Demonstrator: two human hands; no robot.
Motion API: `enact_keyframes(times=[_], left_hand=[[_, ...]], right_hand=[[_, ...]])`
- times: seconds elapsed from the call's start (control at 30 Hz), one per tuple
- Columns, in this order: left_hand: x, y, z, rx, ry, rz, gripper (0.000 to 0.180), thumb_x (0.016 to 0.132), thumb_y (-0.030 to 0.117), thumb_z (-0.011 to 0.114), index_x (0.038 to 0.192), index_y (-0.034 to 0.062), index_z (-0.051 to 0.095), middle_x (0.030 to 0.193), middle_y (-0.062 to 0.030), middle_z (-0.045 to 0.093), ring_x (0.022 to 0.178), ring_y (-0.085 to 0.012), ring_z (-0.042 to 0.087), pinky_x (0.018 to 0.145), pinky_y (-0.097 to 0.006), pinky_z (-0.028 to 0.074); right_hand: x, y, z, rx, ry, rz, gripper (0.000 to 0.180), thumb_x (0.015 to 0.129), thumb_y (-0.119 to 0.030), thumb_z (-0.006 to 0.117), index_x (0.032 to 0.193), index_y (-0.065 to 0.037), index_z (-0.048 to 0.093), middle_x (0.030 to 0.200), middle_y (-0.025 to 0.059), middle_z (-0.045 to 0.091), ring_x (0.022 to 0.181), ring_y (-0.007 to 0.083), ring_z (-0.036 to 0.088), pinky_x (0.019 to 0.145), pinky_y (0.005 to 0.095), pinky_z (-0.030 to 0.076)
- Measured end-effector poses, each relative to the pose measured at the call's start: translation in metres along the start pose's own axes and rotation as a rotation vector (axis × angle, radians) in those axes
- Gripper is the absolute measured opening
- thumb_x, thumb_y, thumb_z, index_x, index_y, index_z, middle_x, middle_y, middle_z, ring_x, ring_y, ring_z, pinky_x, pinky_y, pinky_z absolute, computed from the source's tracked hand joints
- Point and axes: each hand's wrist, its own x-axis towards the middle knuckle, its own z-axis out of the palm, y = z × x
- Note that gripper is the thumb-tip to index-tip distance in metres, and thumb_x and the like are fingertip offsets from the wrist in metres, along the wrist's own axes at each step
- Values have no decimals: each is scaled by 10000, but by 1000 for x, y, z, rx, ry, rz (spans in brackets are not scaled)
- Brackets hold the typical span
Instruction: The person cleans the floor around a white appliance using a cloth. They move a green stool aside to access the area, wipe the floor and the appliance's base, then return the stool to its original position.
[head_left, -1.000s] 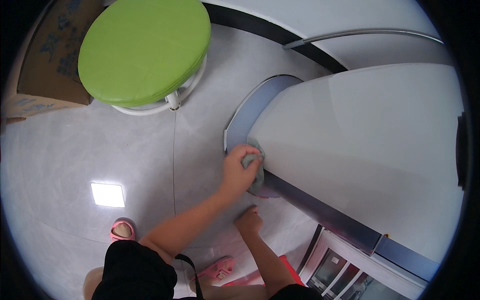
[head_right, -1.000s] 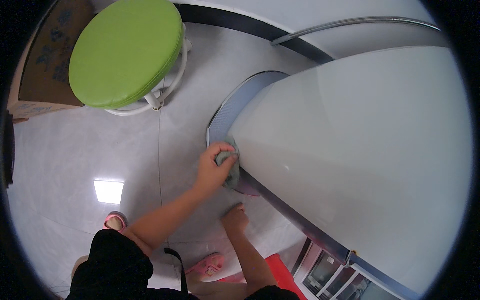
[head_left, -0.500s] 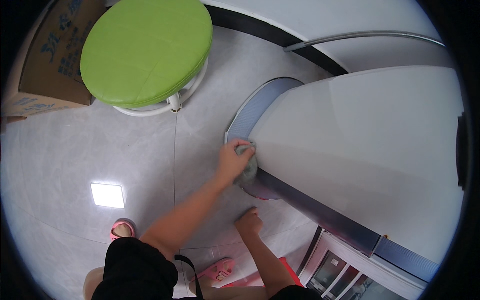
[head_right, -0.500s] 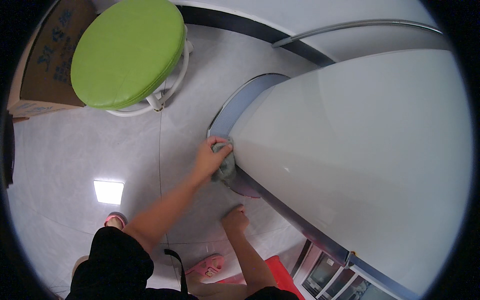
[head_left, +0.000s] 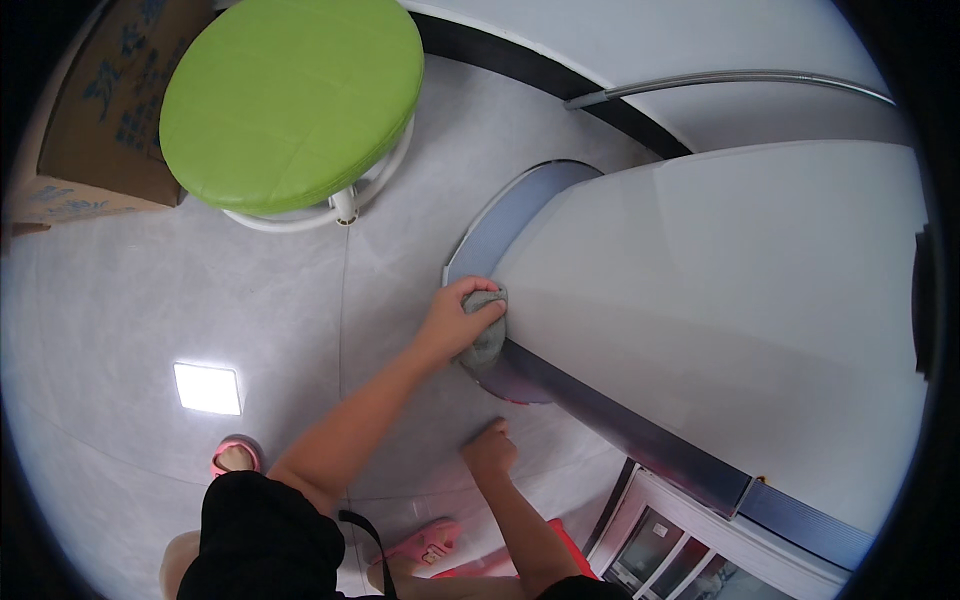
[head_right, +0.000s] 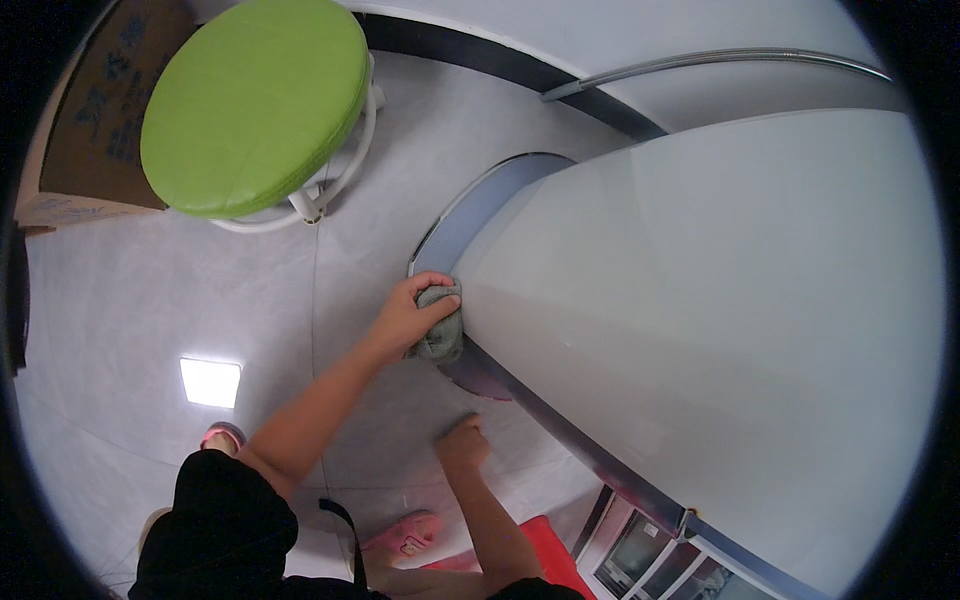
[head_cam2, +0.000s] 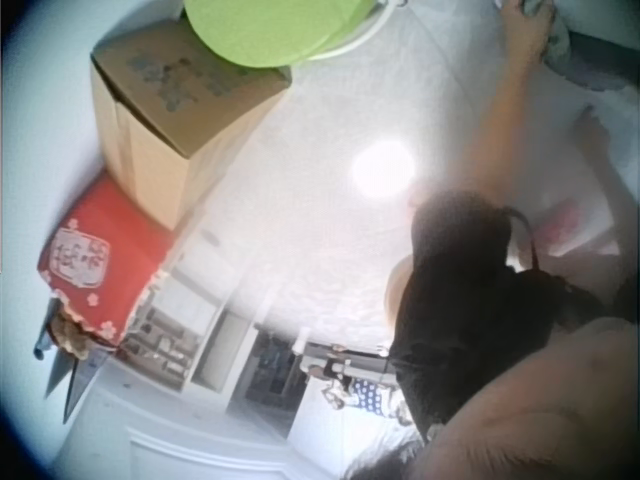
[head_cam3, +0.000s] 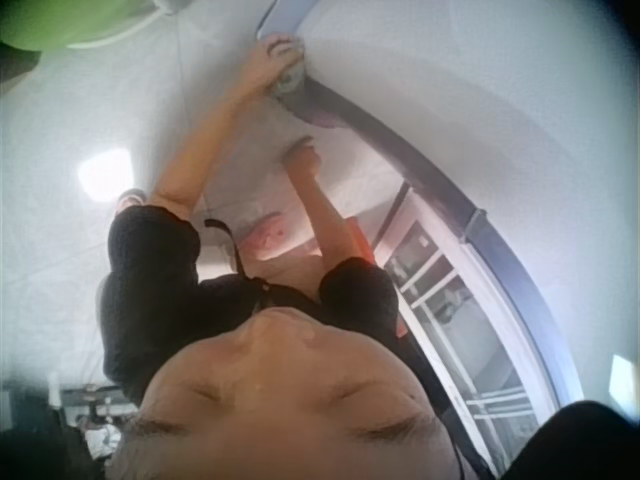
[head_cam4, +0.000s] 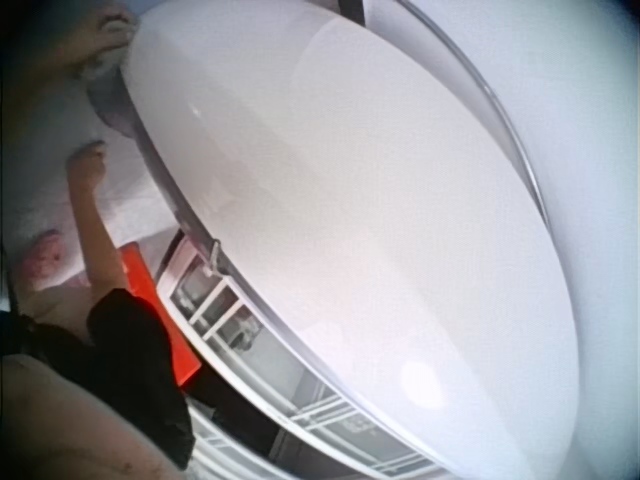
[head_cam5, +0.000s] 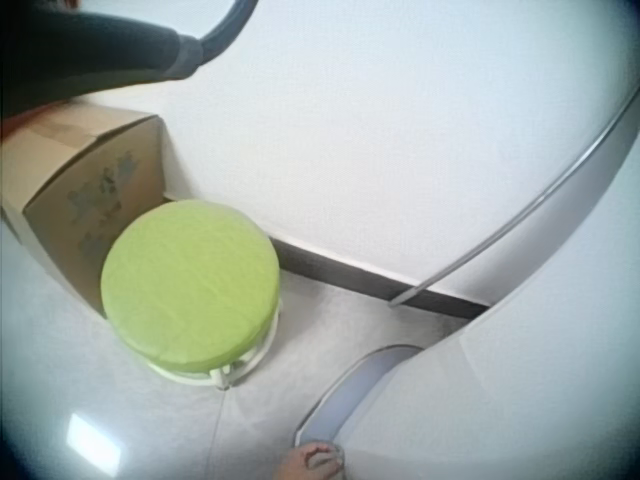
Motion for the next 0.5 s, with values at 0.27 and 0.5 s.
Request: enact_keyframes(times=[0.27,0.5], left_hand=[[-9,2,-1,89,-42,120,193,729,166,670,856,30,618,879,-49,572,848,-130,527,738,-258,426],[-17,7,6,128,-55,213,147,731,91,657,839,20,587,883,-16,561,844,-91,506,769,-242,404]], right_hand=[[-3,2,0,13,67,-28,562,651,-235,571,1032,109,342,806,170,627,731,268,645,652,348,500],[-4,-1,-8,23,20,6,548,654,-238,572,1023,100,348,808,170,630,729,263,647,656,333,501]])
